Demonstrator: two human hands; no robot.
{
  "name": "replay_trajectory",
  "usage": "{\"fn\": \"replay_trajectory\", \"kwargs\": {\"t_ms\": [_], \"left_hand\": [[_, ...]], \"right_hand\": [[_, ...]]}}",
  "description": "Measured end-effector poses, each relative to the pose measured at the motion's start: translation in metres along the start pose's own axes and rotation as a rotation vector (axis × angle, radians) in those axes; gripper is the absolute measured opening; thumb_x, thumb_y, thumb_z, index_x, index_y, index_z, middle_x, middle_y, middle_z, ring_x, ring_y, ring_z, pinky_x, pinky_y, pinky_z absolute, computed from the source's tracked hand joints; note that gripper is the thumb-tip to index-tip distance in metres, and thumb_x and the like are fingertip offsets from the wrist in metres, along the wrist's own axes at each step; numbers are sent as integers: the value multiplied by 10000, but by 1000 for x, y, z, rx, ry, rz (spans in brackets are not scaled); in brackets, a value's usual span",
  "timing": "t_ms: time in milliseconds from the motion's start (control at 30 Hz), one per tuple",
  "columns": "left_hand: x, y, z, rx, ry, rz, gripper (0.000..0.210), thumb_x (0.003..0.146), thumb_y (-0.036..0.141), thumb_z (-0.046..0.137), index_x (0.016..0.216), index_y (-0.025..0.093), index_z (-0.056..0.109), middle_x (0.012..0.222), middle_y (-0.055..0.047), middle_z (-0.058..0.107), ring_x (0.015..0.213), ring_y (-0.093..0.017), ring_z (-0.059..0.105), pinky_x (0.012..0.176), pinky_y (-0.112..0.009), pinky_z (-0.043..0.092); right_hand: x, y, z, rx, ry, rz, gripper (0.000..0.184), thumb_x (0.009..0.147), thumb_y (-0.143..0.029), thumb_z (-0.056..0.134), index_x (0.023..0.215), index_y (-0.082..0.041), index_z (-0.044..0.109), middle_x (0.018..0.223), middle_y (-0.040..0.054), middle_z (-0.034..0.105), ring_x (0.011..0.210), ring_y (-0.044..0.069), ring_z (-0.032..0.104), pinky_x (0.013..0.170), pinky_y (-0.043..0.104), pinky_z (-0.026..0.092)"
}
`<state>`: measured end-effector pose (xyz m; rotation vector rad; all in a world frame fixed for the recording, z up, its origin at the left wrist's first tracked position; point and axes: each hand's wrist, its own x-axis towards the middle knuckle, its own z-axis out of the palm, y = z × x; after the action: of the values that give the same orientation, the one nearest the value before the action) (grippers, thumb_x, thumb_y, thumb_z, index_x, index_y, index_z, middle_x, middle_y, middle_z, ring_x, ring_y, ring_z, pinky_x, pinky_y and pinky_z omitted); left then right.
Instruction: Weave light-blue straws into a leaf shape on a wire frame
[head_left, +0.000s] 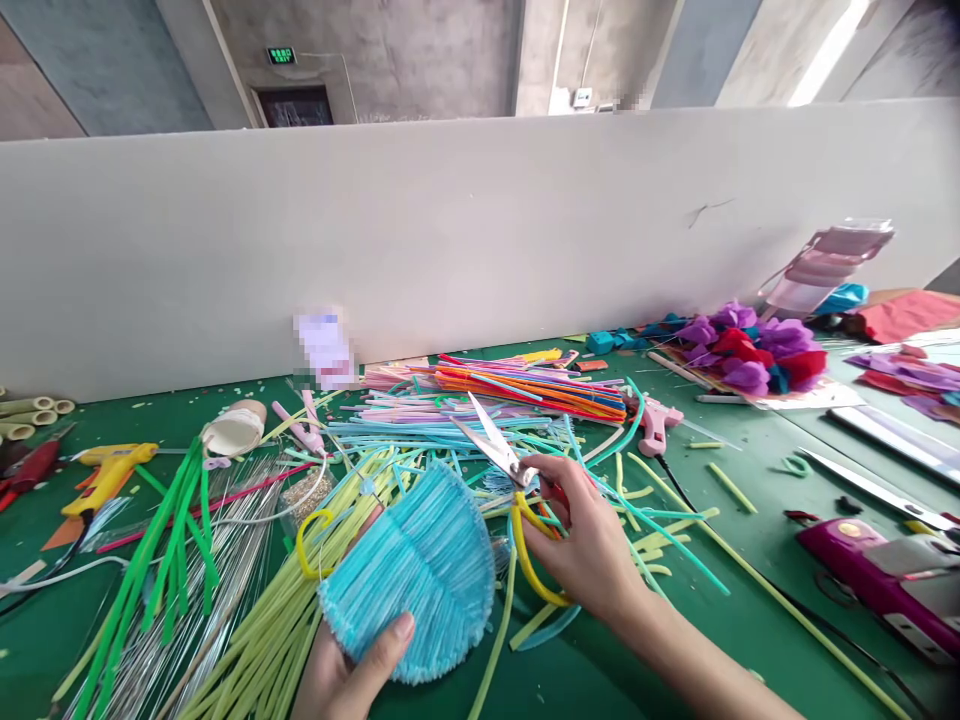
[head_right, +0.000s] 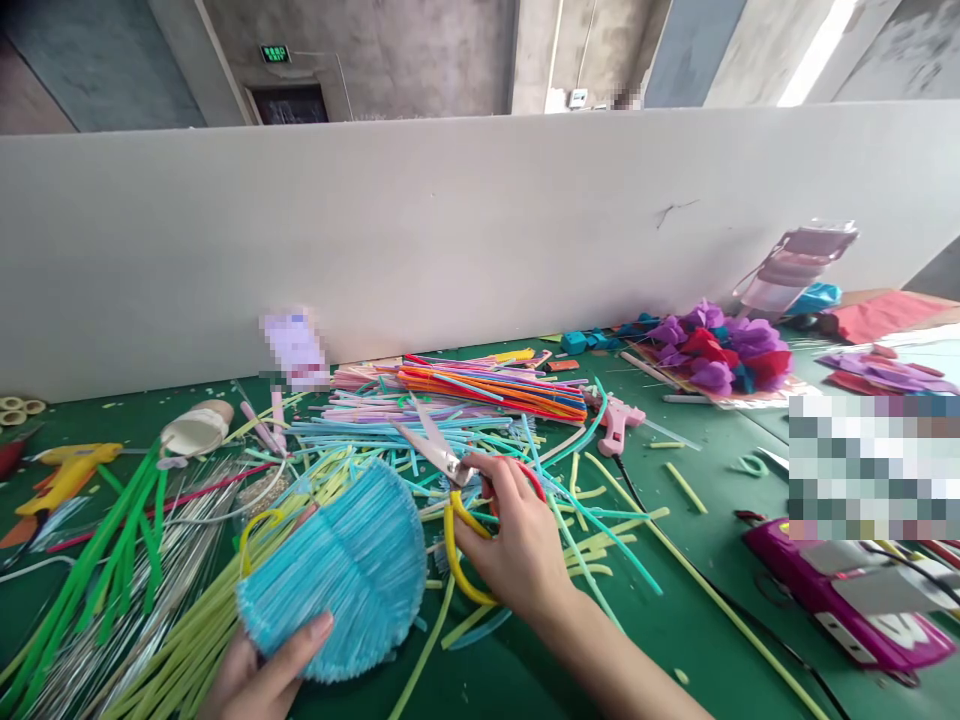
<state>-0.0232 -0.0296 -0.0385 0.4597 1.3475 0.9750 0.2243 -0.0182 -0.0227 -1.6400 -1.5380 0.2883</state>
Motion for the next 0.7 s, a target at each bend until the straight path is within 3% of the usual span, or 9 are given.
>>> {"fn": "replay_trajectory", "kwargs": {"t_ms": [100, 200, 333, 700], "left_hand": [[0, 1, -1, 67, 25, 4, 853, 556, 426, 880, 1314, 217, 551, 1181, -131, 699, 1199, -431, 572, 1053, -582, 416], [-3, 3, 0, 126, 28, 6, 839, 545, 431, 880, 1289, 201, 569, 1113, -130, 723, 1168, -439, 590, 1026, -575, 438], [-6, 5, 2, 183, 26, 62, 807, 523, 448, 885, 1242, 211, 605, 1034, -113, 748, 1133, -452, 607, 996, -569, 466], [-1, -4, -1, 138, -23, 63, 834, 515, 457, 891, 1263, 232, 599, 1078, -124, 736, 1156, -443, 594, 1028, -590, 442]], "right_hand": [[-2, -1, -4, -251, 22, -206, 409, 804, -220, 569, 1211, -239, 545, 998, 81, 617, 807, 202, 615, 627, 279, 495], [-6, -3, -3, -367, -39, -314, 439, 825, -246, 579, 1262, -233, 541, 988, 88, 628, 791, 204, 632, 552, 256, 466], [-9, -5, 1, -414, -103, -343, 466, 828, -254, 597, 1290, -237, 536, 984, 81, 629, 745, 194, 629, 522, 254, 454], [-4, 1, -1, -493, -69, -357, 444, 845, -244, 603, 1287, -233, 561, 1016, 87, 672, 806, 204, 676, 542, 247, 486]]}}
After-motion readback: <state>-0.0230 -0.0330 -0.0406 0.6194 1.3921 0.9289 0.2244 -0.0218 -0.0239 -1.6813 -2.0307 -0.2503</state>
